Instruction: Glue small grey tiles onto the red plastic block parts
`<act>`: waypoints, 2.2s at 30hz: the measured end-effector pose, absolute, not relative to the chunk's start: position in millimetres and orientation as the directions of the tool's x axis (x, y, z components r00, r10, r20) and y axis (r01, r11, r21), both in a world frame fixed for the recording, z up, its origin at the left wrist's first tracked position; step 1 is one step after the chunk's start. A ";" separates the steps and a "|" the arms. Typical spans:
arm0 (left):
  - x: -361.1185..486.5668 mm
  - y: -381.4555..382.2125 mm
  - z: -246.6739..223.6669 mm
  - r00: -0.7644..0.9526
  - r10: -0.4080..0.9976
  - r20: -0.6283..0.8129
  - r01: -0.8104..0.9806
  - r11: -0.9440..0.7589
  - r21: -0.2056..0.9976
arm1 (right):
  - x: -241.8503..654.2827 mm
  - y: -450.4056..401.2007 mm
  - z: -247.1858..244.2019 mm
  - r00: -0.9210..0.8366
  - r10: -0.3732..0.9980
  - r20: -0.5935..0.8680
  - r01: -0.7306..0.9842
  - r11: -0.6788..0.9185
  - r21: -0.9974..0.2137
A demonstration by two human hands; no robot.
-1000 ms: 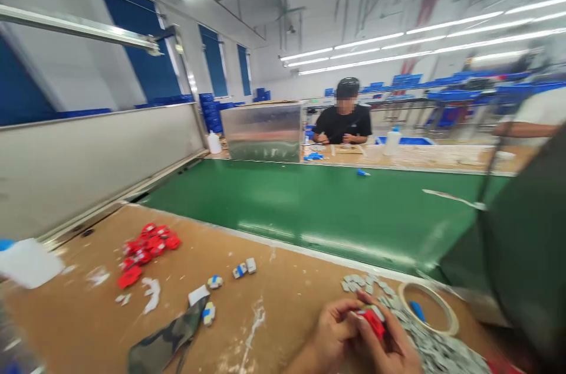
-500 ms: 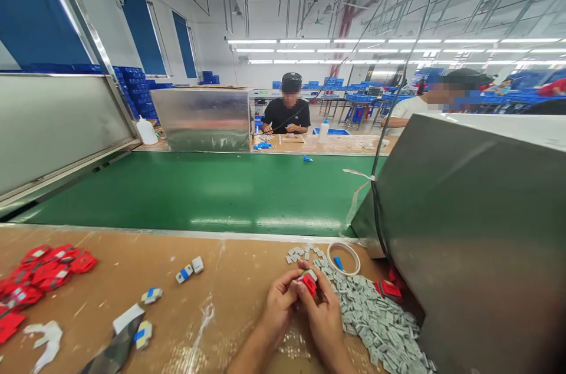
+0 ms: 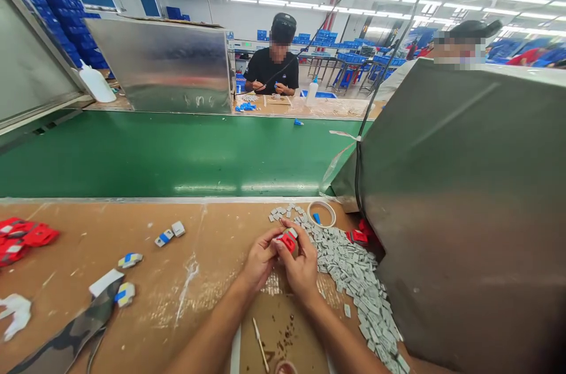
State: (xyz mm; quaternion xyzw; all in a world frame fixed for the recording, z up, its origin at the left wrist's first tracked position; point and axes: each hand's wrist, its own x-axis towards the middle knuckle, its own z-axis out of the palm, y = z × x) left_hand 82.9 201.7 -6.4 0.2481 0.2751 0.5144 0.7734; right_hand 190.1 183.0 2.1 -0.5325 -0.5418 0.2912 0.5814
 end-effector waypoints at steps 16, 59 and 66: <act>66.4 203.7 -12.6 0.453 0.888 -0.077 -0.602 0.369 0.708 | 201.0 176.8 7.8 0.060 0.732 0.679 0.401 0.605 -0.688; 29.8 205.5 7.1 0.563 0.824 -0.055 -0.523 0.407 0.749 | 205.0 184.6 -7.8 -0.050 0.659 0.751 0.613 0.614 -0.498; 27.0 201.1 8.0 0.639 0.769 0.000 -0.543 0.451 0.708 | 203.5 181.1 -6.4 -0.086 0.620 0.780 0.567 0.674 -0.473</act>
